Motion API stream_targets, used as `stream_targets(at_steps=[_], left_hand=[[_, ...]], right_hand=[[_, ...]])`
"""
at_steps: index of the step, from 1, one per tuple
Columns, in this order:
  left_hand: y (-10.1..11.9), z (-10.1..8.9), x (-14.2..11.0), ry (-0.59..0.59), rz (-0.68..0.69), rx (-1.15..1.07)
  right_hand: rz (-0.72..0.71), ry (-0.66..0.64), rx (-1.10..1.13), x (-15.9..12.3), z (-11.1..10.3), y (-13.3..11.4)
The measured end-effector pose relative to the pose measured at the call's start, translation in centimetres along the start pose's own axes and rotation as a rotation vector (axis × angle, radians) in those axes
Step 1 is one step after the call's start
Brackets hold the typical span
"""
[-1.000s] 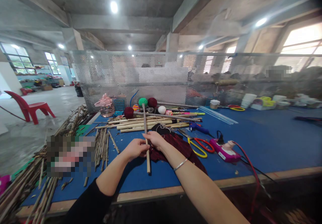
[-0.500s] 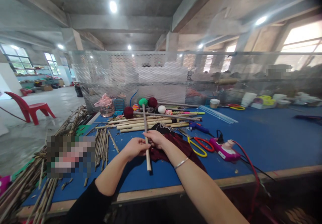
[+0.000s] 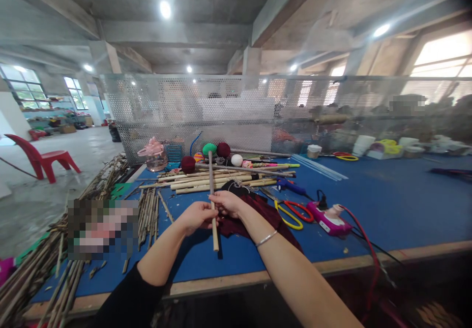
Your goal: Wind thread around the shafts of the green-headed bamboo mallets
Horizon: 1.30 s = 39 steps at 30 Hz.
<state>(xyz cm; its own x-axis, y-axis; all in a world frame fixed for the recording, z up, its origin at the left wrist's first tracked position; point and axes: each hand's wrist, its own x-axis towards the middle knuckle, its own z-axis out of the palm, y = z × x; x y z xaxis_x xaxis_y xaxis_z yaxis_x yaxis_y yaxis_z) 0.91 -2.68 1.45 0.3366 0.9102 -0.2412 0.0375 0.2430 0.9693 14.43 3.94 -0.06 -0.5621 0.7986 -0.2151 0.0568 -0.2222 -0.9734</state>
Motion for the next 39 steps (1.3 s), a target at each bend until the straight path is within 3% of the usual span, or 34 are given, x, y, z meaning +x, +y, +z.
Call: stream_targets(at_steps=[3, 11, 18, 22, 29, 32, 35, 39], left_hand=[[0.5, -0.1, -0.3, -0.028, -0.052, -0.077], [-0.7, 0.1, 0.6, 0.167, 0.032, 0.198], [0.3, -0.5, -0.1, -0.011, 0.014, -0.038], [0.2, -0.4, 0.0, -0.015, -0.002, -0.09], [-0.2, 0.2, 0.3, 0.068, 0.027, 0.041], [-0.4, 0.3, 0.8, 0.201, 0.028, 0.036], [-0.7, -0.3, 1.5, 0.369, 0.142, 0.095], [-0.9, -1.3, 1.8, 0.37, 0.376, 0.382]], right_hand=[[0.017, -0.062, 0.002, -0.3, -0.2, -0.4], [-0.014, 0.141, -0.027, 0.0, 0.4, 0.1], [0.014, -0.047, 0.079, -0.6, -0.5, -0.8], [-0.049, 0.019, 0.009, -0.8, -0.3, -0.8], [-0.027, 0.062, 0.03, -0.7, 0.1, -0.4], [-0.004, 0.094, 0.041, -0.7, 0.2, -0.3], [-0.004, 0.092, 0.036, -0.6, 0.3, -0.2], [-0.005, 0.095, 0.045, -0.5, 0.5, 0.0]])
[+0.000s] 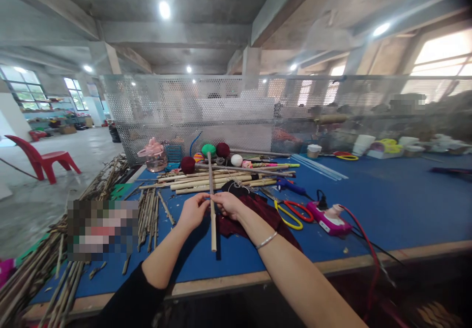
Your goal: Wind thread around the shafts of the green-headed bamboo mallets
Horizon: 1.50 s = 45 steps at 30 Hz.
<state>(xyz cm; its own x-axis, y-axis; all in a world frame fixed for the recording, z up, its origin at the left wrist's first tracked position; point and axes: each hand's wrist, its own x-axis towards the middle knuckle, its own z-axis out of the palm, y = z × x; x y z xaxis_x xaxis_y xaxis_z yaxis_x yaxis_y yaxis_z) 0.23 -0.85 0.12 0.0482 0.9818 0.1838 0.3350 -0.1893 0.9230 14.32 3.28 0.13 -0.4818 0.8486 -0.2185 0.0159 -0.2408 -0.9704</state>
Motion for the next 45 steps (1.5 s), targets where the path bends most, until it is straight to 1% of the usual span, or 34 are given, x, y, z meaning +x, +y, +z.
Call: stream_targets(at_steps=[5, 9, 12, 14, 15, 17, 19, 20, 22, 24, 26, 29, 33, 35, 37, 40, 43, 45], left_hand=[[0.2, -0.7, 0.0, -0.016, 0.166, 0.284], [0.1, -0.9, 0.3, 0.024, 0.185, 0.421], [-0.1, -0.7, 0.5, 0.054, 0.187, 0.44], [-0.2, -0.4, 0.5, 0.072, 0.161, 0.394], [-0.2, -0.3, 0.4, 0.081, 0.123, 0.344], [-0.1, 0.1, 0.3, 0.074, -0.009, 0.166], [0.1, 0.5, 0.1, 0.002, -0.157, -0.077], [0.3, 0.6, 0.0, -0.046, -0.211, -0.19], [0.6, 0.6, -0.2, -0.126, -0.259, -0.355], [0.8, 0.5, -0.3, -0.158, -0.263, -0.436], [1.1, 0.3, -0.4, -0.172, -0.263, -0.474], [1.4, 0.2, -0.6, -0.174, -0.269, -0.485], [1.6, 0.4, -0.9, -0.164, -0.303, -0.473], [1.7, 0.5, -0.9, -0.146, -0.334, -0.472], [1.6, 0.6, -0.9, -0.115, -0.383, -0.474], [1.4, 0.6, -0.8, -0.102, -0.454, -0.48], [1.0, 0.6, -0.8, -0.11, -0.466, -0.478], [0.7, 0.6, -0.8, -0.09, -0.46, -0.466]], right_hand=[[0.015, 0.03, -0.012, 0.0, 0.0, 0.1], [0.013, 0.052, -0.062, 0.0, 0.2, 0.2], [0.01, 0.052, -0.081, 0.0, 0.3, 0.3], [0.009, 0.048, -0.068, -0.1, 0.3, 0.2], [0.006, 0.05, -0.056, -0.1, 0.3, 0.1], [-0.012, 0.057, -0.026, 0.0, 0.4, 0.0], [-0.039, 0.057, 0.004, 0.0, 0.3, -0.1], [-0.052, 0.048, 0.015, 0.0, 0.3, -0.2], [-0.076, 0.016, 0.028, 0.1, 0.1, -0.2], [-0.098, -0.027, 0.026, 0.1, -0.3, -0.3], [-0.127, -0.063, 0.004, 0.2, -0.6, -0.4], [-0.17, -0.084, -0.054, 0.3, -1.1, -0.3], [-0.162, -0.12, -0.087, 0.3, -1.2, 0.1], [-0.166, -0.112, -0.103, 0.3, -1.1, 0.3], [-0.186, -0.059, -0.131, 0.4, -0.9, 0.4], [-0.237, 0.063, -0.223, 0.8, -0.7, 0.6], [-0.306, 0.169, -0.363, 1.2, -0.6, 0.7], [-0.31, 0.186, -0.408, 1.2, -0.7, 0.7]])
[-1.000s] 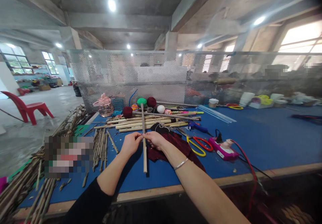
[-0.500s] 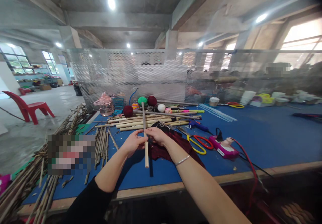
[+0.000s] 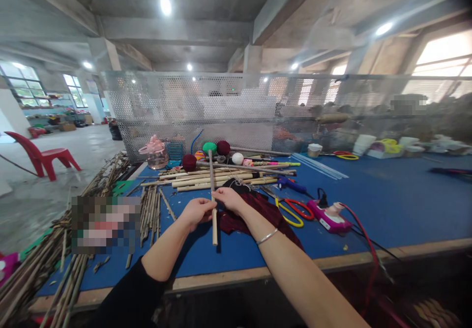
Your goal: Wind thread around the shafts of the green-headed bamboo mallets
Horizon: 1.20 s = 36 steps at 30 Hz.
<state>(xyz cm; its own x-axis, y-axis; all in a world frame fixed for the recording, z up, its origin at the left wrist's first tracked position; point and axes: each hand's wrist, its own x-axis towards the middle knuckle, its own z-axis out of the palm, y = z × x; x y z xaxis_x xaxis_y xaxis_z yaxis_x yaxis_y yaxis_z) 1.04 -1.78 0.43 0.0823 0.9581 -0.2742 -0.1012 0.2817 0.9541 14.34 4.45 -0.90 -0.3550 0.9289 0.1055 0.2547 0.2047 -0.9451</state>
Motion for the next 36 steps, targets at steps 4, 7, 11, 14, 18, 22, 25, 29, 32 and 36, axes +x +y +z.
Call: stream_targets(at_steps=[4, 7, 11, 14, 18, 22, 25, 29, 32, 36], left_hand=[[-0.1, -0.1, 0.1, 0.018, 0.044, 0.01], [0.1, -0.2, 0.1, 0.028, 0.072, 0.002], [0.0, -0.3, 0.2, 0.037, 0.073, 0.045], [-0.3, -0.3, 0.3, 0.0, 0.078, 0.062], [-0.1, -0.3, 0.1, -0.071, 0.073, 0.041], [0.8, -0.1, -0.7, -0.166, -0.001, -0.091], [1.0, 0.2, -1.0, -0.143, -0.024, -0.1], [0.2, 0.3, -0.5, -0.016, 0.068, 0.089], [-0.2, 0.0, 0.0, -0.005, 0.126, 0.144], [0.2, -0.3, 0.0, -0.162, 0.079, 0.036]], right_hand=[[0.052, -0.078, 0.101, -0.3, 0.0, -0.5], [0.081, -0.167, 0.249, -0.5, 0.1, -0.9], [0.075, -0.104, 0.262, -0.3, 0.5, -0.8], [0.045, -0.043, 0.209, -0.1, 0.7, -0.4], [0.158, -0.155, 0.272, -0.4, 0.1, -0.4], [0.239, -0.322, 0.456, -0.8, -0.8, -1.0], [0.217, -0.262, 0.47, -1.0, -0.7, -1.2], [0.234, -0.145, 0.346, -0.8, 0.0, -1.0], [0.237, -0.126, 0.326, -0.6, 0.2, -0.8], [0.283, -0.268, 0.488, -0.5, -0.3, -0.9]])
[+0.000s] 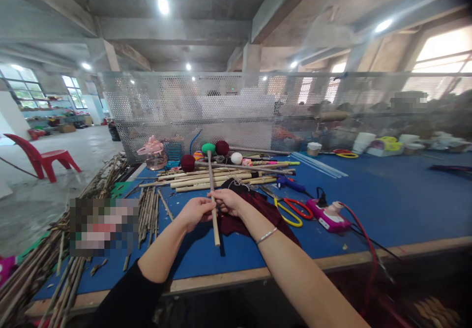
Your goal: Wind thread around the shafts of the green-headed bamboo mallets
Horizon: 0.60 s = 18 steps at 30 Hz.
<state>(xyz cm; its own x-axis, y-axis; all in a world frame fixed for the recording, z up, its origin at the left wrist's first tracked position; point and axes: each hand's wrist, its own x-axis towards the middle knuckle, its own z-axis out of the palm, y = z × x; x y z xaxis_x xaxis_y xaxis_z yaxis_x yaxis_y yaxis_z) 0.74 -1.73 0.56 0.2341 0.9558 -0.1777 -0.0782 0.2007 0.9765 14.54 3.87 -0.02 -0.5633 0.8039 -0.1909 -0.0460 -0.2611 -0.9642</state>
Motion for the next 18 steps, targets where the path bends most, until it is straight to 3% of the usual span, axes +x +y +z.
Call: stream_targets(at_steps=[3, 9, 18], left_hand=[[0.25, 0.21, -0.19, -0.033, -0.05, -0.059], [-0.24, 0.75, -0.12, 0.074, -0.024, 0.129], [-0.26, 0.17, 0.3, 0.073, -0.008, 0.12]], right_hand=[[-0.022, 0.018, 0.001, -0.01, 0.17, 0.02], [-0.092, 0.179, -0.187, 0.42, 0.93, 0.73], [-0.079, 0.017, -0.174, 0.27, 0.55, 0.25]])
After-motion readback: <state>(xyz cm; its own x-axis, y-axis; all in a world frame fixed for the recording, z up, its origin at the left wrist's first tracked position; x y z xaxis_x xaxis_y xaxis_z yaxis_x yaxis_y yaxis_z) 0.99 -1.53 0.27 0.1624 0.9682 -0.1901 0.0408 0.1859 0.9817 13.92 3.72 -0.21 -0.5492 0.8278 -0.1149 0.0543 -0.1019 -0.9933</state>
